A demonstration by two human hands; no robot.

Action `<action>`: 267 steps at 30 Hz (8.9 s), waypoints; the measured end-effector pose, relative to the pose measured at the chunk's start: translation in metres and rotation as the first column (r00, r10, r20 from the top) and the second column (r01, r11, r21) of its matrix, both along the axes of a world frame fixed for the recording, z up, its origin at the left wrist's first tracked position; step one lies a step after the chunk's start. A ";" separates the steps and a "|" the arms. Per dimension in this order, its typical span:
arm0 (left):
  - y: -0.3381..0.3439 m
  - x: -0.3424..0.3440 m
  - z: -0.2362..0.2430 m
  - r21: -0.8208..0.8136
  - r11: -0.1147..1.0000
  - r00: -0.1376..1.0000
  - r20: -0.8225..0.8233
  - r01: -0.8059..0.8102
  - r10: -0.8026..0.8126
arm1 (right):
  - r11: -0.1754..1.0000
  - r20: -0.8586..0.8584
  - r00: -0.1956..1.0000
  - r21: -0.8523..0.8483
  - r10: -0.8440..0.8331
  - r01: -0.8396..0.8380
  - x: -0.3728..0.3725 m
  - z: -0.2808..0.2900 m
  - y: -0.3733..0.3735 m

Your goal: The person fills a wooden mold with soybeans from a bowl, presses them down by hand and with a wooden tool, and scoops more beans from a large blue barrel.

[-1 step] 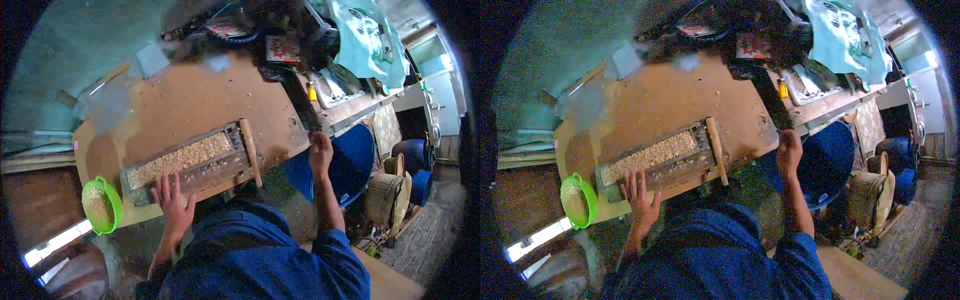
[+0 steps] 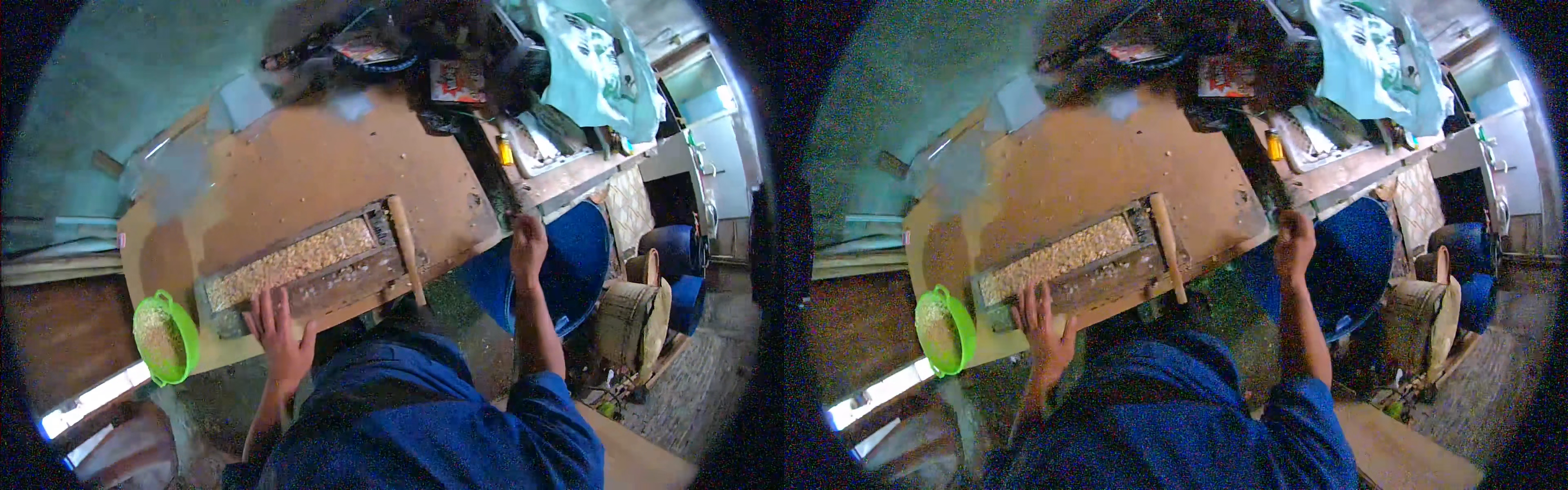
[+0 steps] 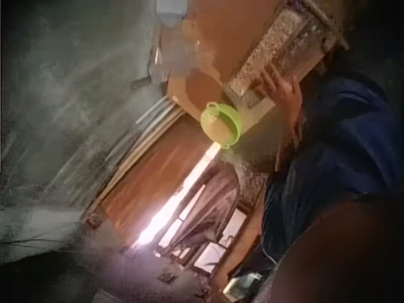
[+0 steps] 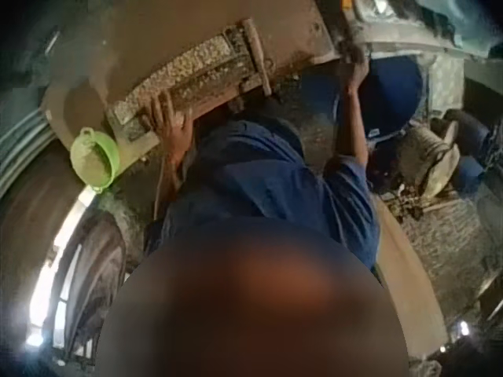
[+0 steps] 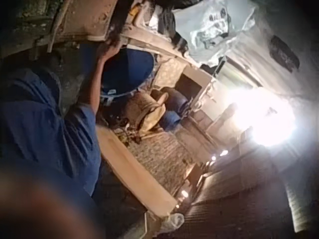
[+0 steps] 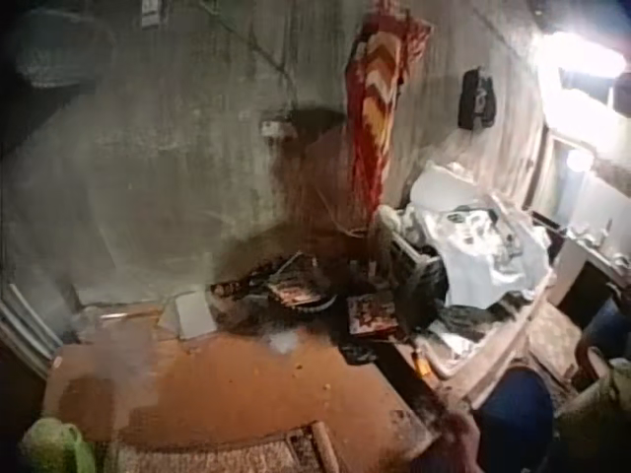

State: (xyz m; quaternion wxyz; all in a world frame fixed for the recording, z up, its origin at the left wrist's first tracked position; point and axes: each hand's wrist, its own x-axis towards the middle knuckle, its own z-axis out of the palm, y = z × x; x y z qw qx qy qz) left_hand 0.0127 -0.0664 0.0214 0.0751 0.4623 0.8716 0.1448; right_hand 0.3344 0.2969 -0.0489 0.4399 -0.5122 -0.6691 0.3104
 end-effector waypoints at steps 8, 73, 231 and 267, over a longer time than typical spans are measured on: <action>-0.031 0.008 0.000 -0.058 0.994 0.995 0.029 -0.091 0.092 | 1.000 0.315 0.949 0.013 -0.028 0.025 0.025 0.003 0.055; -0.067 0.018 -0.017 0.141 0.951 0.960 0.102 -0.274 0.261 | 0.990 0.334 0.934 0.096 -0.128 0.102 0.065 0.060 -0.005; -0.145 -0.054 -0.046 0.292 0.668 0.676 0.598 -0.684 0.431 | 0.760 -0.294 0.911 -0.509 0.288 -0.404 -0.131 0.021 -0.145; -0.426 0.201 -0.237 -0.566 0.307 -0.158 0.628 -0.765 0.762 | 0.327 0.809 0.220 0.036 0.545 -0.944 -0.704 -0.106 -0.166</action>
